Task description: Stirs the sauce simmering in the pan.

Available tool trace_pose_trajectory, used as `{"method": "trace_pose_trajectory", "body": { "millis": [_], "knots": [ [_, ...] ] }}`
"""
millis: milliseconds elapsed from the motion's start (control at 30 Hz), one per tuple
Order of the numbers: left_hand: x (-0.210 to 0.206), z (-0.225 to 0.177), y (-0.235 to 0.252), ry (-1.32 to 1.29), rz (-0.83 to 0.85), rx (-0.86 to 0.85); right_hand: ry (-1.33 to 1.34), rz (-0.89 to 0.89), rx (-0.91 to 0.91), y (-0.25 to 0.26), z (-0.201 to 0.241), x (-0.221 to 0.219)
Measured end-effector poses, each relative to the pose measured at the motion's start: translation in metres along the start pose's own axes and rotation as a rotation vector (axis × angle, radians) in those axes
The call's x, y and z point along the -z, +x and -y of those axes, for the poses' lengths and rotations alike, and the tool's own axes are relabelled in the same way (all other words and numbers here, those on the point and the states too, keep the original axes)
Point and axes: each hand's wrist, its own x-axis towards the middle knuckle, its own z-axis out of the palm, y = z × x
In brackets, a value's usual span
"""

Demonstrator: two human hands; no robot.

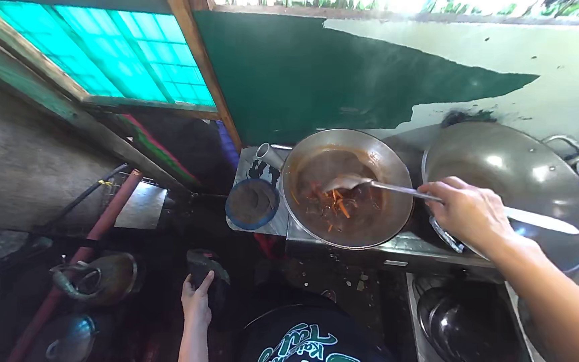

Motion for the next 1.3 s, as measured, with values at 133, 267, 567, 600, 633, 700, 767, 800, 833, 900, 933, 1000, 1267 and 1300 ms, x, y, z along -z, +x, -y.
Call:
{"method": "trace_pose_trajectory", "body": {
  "millis": [133,267,567,600,633,700,767,800,833,900,933,1000,1267,1300],
  "knots": [
    [-0.014,-0.008,0.007,0.032,0.072,-0.027,0.026,-0.178,0.189,-0.023,0.026,-0.033],
    [-0.027,-0.017,0.012,0.051,0.133,-0.045,-0.061,-0.288,0.438,-0.029,0.039,-0.055],
    [-0.031,-0.021,0.022,0.060,0.168,-0.046,-0.280,-0.250,0.425,-0.046,-0.013,-0.040],
    [-0.032,-0.024,0.025,0.062,0.174,-0.048,-0.265,-0.259,0.392,-0.048,-0.016,-0.039],
    [-0.033,-0.027,0.028,0.063,0.181,-0.053,-0.254,-0.275,0.356,-0.049,-0.018,-0.039],
    [-0.038,-0.038,0.034,0.055,0.199,-0.072,-0.218,-0.286,0.275,-0.049,-0.019,-0.037],
    [-0.048,-0.054,0.038,0.040,0.231,-0.101,-0.143,-0.272,0.146,-0.046,-0.013,-0.033],
    [-0.053,-0.064,0.041,0.036,0.254,-0.119,-0.097,-0.258,0.059,-0.045,-0.009,-0.030],
    [-0.060,-0.073,0.043,0.033,0.280,-0.137,-0.053,-0.235,-0.041,-0.043,-0.004,-0.026],
    [-0.074,-0.093,0.046,0.021,0.346,-0.178,0.008,-0.169,-0.237,-0.038,0.007,-0.018],
    [-0.082,-0.104,0.046,0.018,0.385,-0.198,0.029,-0.115,-0.335,-0.035,0.015,-0.014],
    [-0.100,-0.124,0.046,0.012,0.462,-0.250,0.052,-0.006,-0.495,-0.031,0.034,-0.013],
    [-0.165,-0.182,0.048,-0.072,0.767,-0.369,0.112,-0.049,-0.501,-0.033,0.115,-0.033],
    [-0.170,-0.185,0.050,-0.081,0.797,-0.373,0.105,-0.078,-0.518,-0.033,0.118,-0.030]
  ]
}}
